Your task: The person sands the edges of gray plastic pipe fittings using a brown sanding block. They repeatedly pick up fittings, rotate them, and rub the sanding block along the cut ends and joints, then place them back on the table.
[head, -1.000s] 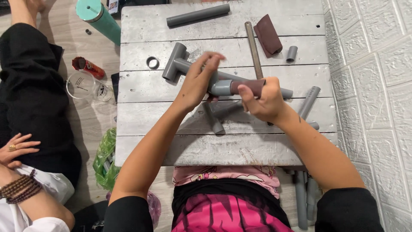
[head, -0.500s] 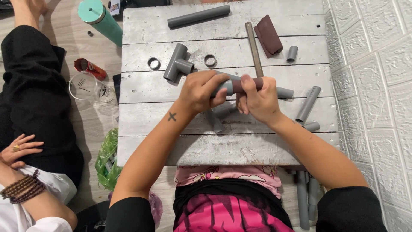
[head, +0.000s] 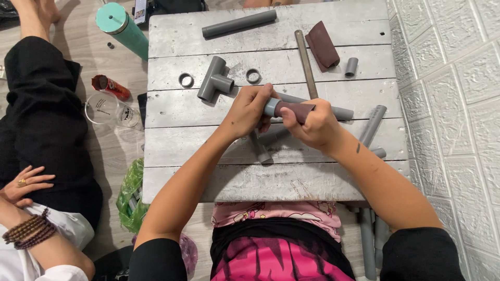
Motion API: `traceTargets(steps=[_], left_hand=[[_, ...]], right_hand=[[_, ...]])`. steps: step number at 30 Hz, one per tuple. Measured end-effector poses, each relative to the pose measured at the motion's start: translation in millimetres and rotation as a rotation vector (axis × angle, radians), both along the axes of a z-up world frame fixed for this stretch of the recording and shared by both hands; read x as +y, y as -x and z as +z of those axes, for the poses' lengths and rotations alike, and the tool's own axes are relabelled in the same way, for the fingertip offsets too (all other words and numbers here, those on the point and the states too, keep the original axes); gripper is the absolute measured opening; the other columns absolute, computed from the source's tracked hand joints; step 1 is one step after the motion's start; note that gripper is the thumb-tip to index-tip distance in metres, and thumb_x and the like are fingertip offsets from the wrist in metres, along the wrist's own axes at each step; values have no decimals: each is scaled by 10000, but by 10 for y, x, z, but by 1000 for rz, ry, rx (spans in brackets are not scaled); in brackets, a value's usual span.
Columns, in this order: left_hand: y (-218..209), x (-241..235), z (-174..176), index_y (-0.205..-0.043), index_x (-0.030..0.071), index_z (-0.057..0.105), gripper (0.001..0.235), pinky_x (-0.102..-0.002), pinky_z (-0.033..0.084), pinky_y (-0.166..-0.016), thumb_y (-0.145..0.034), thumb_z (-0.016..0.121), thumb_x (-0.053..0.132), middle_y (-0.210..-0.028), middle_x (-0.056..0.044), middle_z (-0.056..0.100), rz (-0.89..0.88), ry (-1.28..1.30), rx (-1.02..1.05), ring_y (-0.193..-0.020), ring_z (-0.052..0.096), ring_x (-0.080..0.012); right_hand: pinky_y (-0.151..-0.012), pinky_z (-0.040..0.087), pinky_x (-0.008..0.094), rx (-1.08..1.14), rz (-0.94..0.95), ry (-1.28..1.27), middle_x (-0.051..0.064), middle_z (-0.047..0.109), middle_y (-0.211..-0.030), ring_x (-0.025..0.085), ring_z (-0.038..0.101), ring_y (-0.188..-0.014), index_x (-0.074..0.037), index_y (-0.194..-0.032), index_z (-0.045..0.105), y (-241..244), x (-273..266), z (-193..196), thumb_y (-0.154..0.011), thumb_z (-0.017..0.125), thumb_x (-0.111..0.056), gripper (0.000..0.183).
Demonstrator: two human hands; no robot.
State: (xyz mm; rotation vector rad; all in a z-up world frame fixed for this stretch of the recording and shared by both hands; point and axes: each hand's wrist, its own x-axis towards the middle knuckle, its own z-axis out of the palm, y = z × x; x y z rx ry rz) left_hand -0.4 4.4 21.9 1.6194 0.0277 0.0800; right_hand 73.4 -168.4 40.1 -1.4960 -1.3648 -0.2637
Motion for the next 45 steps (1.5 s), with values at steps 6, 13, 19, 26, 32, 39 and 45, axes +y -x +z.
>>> traceTargets(steps=[6,13,19,26,32,39,45], left_hand=[[47,52,129,-1067,18,735,203,-287,569,-516,-902,733,136,-682,-137,672,9,106,-70,-547,666,-162],[-12,240,8,-1082,68,784,304,-295,554,-598,-831,886,206,-773,-136,744,38,-81,-299,-686,675,-126],[-9,255,64,-1063,80,791,267,-364,560,-748,-834,885,180,-840,-145,779,-16,-155,-329,-801,687,-146],[-8,221,157,-1021,87,793,249,-334,570,-755,-801,895,144,-834,-125,785,-76,-126,-387,-797,731,-155],[127,970,179,-1057,-23,733,320,-202,462,-491,-779,830,102,-805,-94,709,165,11,-487,-564,561,-97],[70,515,243,-1043,36,766,338,-241,571,-640,-722,870,48,-897,-102,786,158,-336,-452,-670,673,-135],[86,360,163,-1085,66,762,296,-431,616,-751,-822,881,135,-887,-161,778,34,-552,-541,-842,761,-373]], right_hand=[[-446,437,260,300,117,155,34,515,-446,158,498,-407,-116,-552,572,-154,-112,-13,-1038,362,-319,567],[-593,470,367,220,290,517,100,476,-592,284,468,-557,-76,-706,484,-356,-221,161,-1092,307,-196,442],[-665,547,430,374,318,975,152,622,-678,306,622,-653,-47,-879,579,-460,-327,407,-1029,493,-269,282],[-457,526,286,556,269,1373,111,629,-554,224,691,-489,-37,-904,602,-408,-361,610,-950,624,-241,211],[-329,463,263,152,100,1032,8,803,-655,131,618,-371,-217,-1616,292,-375,-838,876,-814,659,-173,884],[-615,592,310,113,-44,430,173,667,-1016,216,635,-775,18,-1443,533,-237,-177,707,-1033,520,-327,536],[-606,602,380,-202,-84,549,127,619,-859,309,685,-734,-12,-1137,710,-275,-7,271,-795,822,-224,418]])
